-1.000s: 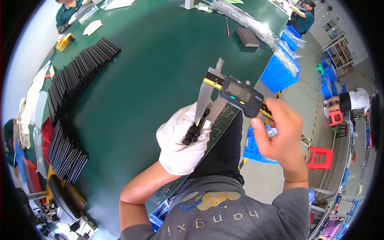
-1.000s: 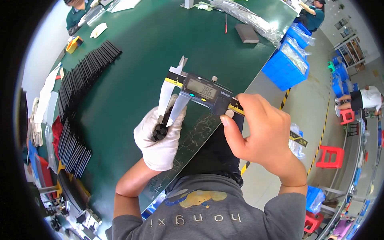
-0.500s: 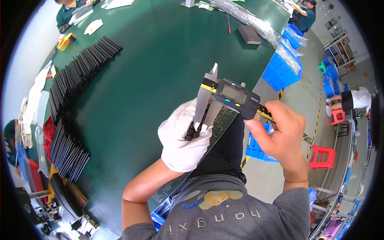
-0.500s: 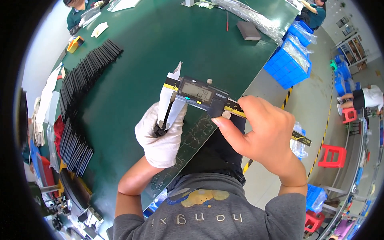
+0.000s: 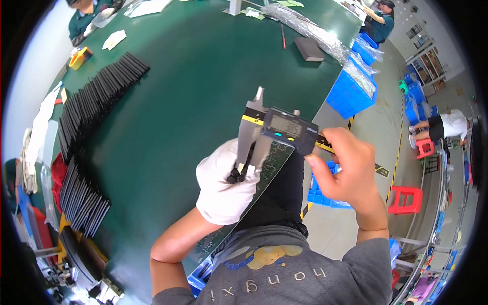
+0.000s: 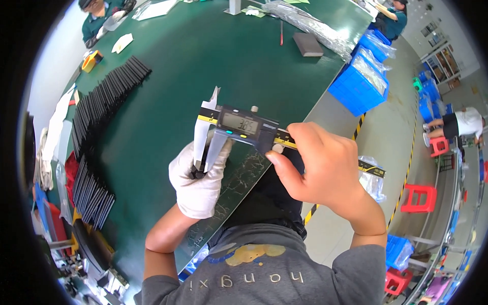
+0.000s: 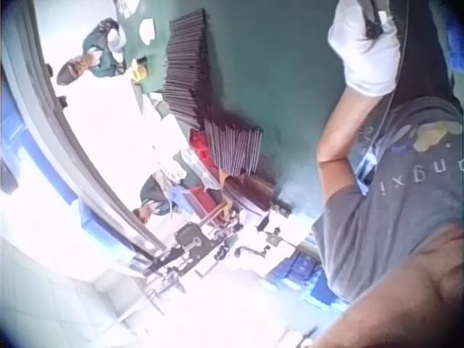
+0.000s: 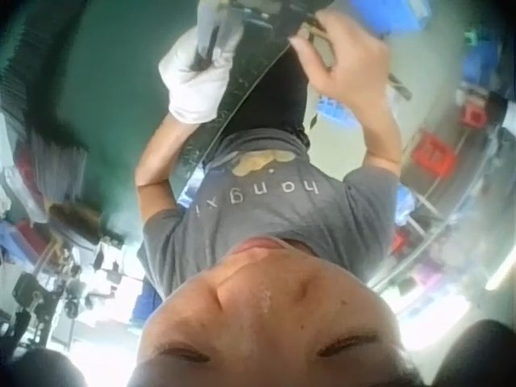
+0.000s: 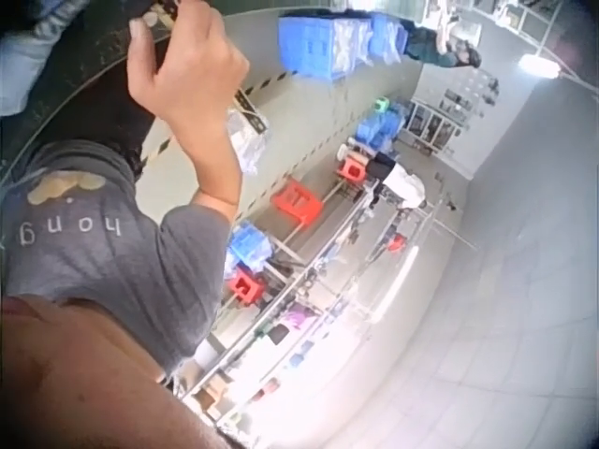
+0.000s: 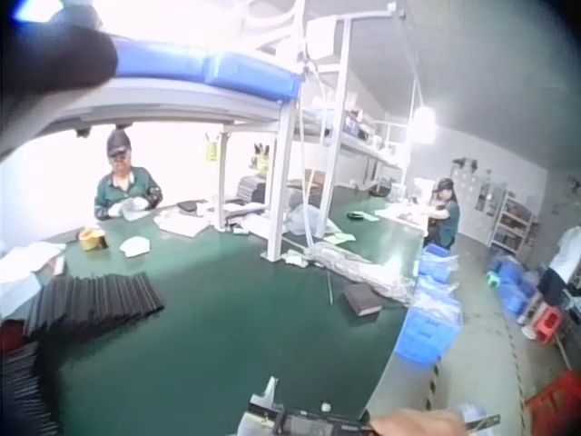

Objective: Use a digital caliper to measure the dimensions of small black cylindrical components in an industrial setting.

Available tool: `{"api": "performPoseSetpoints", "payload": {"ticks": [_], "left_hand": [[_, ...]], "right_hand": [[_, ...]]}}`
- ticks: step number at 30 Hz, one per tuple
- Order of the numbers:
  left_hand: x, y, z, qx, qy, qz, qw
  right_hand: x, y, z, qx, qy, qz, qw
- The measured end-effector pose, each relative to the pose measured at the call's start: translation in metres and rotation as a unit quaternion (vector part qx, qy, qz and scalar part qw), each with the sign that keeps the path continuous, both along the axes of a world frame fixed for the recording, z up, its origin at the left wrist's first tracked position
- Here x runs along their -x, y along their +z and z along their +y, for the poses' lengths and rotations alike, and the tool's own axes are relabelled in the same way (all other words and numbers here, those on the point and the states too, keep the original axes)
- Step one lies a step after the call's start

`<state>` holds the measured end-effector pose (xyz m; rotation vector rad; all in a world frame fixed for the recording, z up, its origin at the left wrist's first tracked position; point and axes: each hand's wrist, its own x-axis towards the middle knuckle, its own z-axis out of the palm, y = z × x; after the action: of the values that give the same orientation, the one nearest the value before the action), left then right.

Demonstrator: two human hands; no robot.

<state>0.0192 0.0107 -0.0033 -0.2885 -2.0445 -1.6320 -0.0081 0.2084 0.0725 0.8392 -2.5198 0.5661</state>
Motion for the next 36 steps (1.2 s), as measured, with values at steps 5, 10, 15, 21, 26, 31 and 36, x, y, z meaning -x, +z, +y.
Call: {"api": "performPoseSetpoints", "payload": {"ticks": [5, 10, 15, 21, 26, 31, 36], "left_hand": [[0.014, 0.008, -0.009, -0.140, -0.270, -0.092, 0.948], [0.025, 0.021, -0.024, -0.093, -0.397, -0.128, 0.904], [0.033, 0.020, -0.031, -0.068, -0.463, -0.145, 0.872], [0.036, 0.021, -0.035, -0.097, -0.488, -0.178, 0.849], [0.040, 0.024, -0.037, -0.050, -0.506, -0.157, 0.847], [0.044, 0.022, -0.041, -0.078, -0.544, -0.159, 0.820], [0.045, 0.021, -0.044, -0.096, -0.547, -0.155, 0.817]], "right_hand": [[0.023, 0.010, 0.007, 0.016, 0.027, -0.006, 0.999], [0.044, 0.014, 0.003, -0.010, 0.086, 0.010, 0.996], [0.050, 0.016, -0.001, -0.021, 0.104, -0.007, 0.994], [0.056, 0.014, -0.003, -0.022, 0.121, -0.003, 0.992], [0.060, 0.013, -0.004, -0.021, 0.138, 0.007, 0.990], [0.066, 0.009, -0.005, -0.031, 0.160, 0.036, 0.986], [0.072, 0.004, -0.010, -0.014, 0.162, 0.054, 0.985]]}}
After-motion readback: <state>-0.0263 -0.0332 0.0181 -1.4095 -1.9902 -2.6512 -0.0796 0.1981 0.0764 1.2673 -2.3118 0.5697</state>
